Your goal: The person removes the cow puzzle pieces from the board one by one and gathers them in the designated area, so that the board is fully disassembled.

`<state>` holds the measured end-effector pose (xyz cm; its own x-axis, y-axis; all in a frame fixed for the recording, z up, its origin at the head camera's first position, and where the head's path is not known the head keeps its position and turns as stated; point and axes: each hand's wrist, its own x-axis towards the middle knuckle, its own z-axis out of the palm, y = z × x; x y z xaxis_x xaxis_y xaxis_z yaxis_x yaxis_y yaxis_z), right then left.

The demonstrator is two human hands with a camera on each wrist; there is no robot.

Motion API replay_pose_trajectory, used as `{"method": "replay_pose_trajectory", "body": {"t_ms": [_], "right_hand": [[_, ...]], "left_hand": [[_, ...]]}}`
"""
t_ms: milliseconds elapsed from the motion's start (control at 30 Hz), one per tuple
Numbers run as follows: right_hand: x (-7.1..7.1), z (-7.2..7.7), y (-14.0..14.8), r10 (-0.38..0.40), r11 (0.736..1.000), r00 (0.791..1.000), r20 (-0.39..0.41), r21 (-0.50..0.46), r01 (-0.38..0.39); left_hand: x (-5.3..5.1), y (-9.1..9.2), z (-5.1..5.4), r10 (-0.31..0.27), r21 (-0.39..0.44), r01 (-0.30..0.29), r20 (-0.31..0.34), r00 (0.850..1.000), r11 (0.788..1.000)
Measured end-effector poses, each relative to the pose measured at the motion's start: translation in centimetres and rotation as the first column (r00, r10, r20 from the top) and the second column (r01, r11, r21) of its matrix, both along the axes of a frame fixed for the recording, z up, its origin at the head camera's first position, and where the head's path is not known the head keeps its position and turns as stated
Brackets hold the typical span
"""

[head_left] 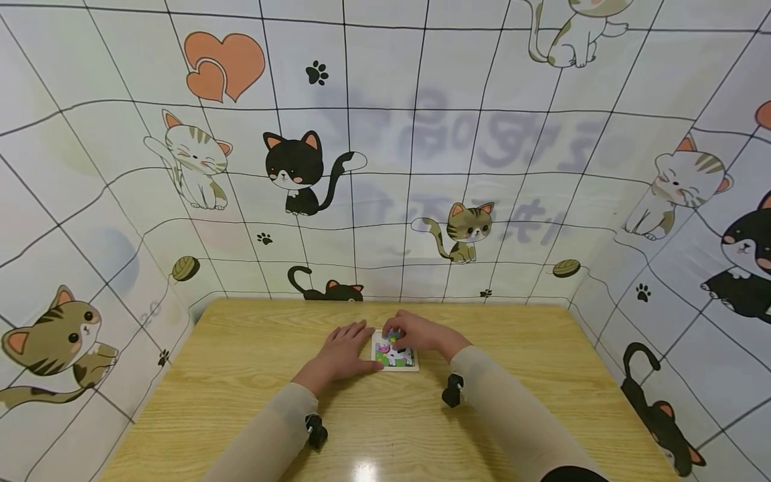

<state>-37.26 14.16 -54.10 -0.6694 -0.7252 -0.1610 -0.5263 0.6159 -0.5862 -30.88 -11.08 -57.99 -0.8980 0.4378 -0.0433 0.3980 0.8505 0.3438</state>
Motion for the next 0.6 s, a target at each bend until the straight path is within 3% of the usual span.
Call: {"method": "replay_pose_trajectory", "body": {"t_ms": [233,600], "right_hand": [[0.22,0.03,0.06,-0.005,1.0,1.0,-0.012,-0.01,0.005],[0.07,-0.62,0.33,-0.077,0.996,0.997,-0.028,-0.049,0.075]], "left_hand": [[-0.1,0.0,-0.16,0.001,-0.006,-0.001,-0.004,1.0,1.0],[0.11,-0.04,0.09,0.002,-0.001,-0.002,-0.003,1.0,1.0]]}}
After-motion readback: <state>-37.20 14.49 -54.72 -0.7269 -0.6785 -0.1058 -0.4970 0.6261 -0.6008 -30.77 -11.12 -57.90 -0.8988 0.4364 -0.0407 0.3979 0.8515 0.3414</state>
